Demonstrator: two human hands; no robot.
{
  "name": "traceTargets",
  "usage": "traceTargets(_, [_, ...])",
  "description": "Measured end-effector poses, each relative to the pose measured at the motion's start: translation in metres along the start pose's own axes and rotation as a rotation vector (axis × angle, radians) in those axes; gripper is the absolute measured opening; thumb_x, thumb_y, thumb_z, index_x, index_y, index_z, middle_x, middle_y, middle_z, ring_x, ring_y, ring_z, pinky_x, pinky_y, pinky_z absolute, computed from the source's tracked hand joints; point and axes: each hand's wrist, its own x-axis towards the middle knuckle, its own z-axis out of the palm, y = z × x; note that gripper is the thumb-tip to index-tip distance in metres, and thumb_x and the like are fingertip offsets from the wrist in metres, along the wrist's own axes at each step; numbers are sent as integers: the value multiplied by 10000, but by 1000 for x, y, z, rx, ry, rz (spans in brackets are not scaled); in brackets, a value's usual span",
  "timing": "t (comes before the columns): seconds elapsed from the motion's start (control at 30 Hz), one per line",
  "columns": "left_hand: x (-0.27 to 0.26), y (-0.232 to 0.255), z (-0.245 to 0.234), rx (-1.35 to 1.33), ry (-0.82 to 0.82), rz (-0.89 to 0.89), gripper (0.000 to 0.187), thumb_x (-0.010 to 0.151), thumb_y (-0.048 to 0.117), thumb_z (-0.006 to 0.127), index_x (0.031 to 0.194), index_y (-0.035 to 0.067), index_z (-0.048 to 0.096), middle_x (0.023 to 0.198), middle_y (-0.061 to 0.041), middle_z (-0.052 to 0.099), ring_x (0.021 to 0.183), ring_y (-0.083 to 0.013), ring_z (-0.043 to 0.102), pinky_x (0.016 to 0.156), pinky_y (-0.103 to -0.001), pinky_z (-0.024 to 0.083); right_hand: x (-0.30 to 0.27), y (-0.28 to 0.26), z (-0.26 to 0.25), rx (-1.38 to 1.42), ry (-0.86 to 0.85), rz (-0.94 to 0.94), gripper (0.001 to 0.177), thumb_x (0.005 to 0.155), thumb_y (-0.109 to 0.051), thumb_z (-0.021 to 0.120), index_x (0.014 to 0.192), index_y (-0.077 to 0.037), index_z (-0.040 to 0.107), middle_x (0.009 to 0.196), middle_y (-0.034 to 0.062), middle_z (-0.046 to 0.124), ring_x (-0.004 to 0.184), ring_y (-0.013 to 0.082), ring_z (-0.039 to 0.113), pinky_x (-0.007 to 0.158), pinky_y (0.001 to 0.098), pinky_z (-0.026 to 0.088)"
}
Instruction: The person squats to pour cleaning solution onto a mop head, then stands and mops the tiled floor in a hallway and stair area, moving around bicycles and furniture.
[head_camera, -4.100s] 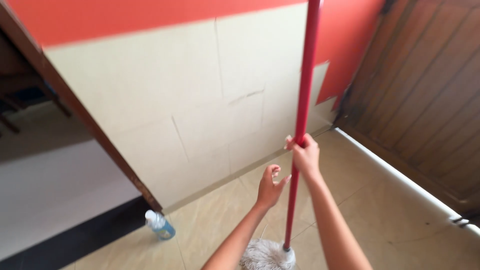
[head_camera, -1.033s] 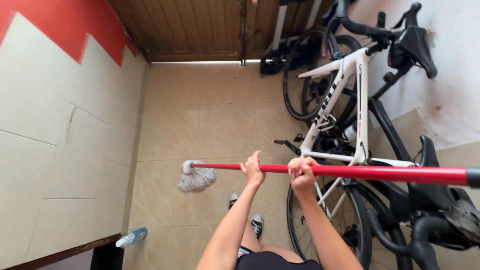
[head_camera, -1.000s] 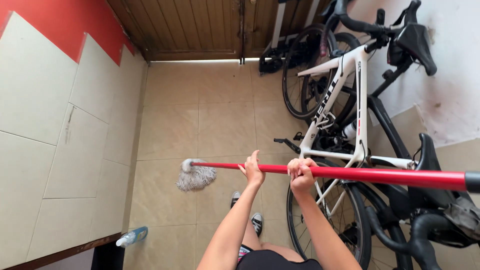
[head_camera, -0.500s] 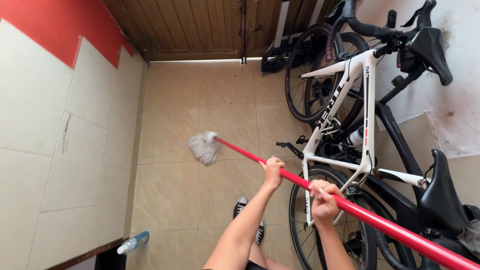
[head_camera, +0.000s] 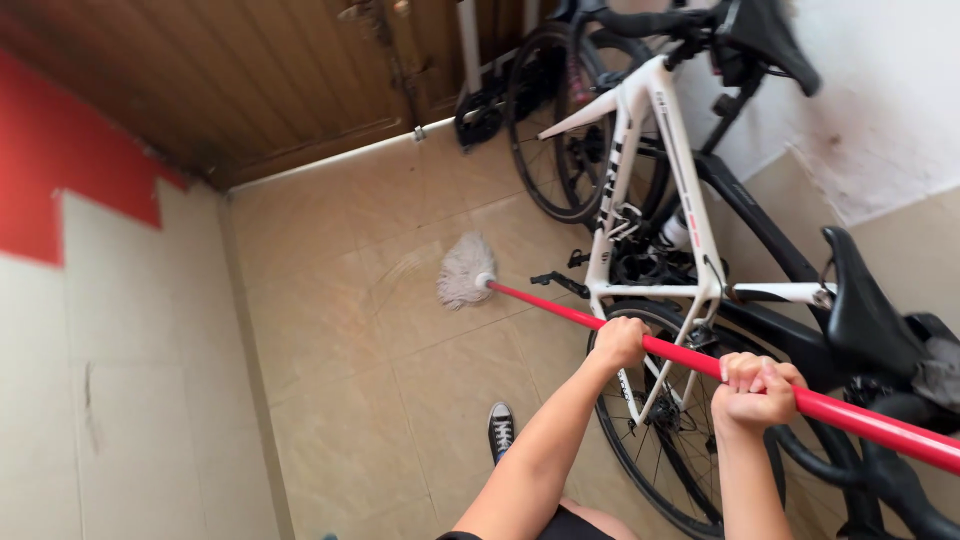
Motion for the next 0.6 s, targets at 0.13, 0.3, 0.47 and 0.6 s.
traceTargets(0.13, [26, -60, 42, 96, 59, -15, 201, 739, 179, 692, 885, 260, 804, 823, -86, 768, 884, -321, 789, 767, -481, 656, -22, 65, -25, 76, 142, -128, 243, 817, -213, 497, 666, -213, 306, 457, 65, 298, 379, 161, 347, 443, 336, 329])
traceTargets(0.3, [-17, -154, -3, 196, 85, -17, 202, 780, 121, 637, 917, 199, 763, 885, -76, 748, 929, -297, 771, 780, -443, 641, -78, 102, 51, 214, 102, 32, 214, 777, -135, 507, 634, -239, 386, 483, -11, 381, 388, 130, 412, 474, 256, 434])
traceTargets(0.47, [-44, -267, -46, 172, 81, -146, 306, 827, 55, 601, 1011, 198, 798, 988, -107, 770, 1045, -311, 745, 902, -429, 611, -118, 160, 129, 305, -35, 56, 234, 732, -128, 613, 555, -36, 491, 435, 174, 436, 370, 285, 423, 364, 368, 352])
traceTargets(0.6, [-66, -323, -79, 108, 187, -275, 354, 838, -1, 550, 1019, 175, 798, 1004, -170, 754, 1075, -360, 716, 966, -453, 589, -120, 166, 197, 303, -204, 185, 352, 830, -49, 617, 506, -36, 481, 449, 170, 475, 401, 279, 470, 362, 335, 377])
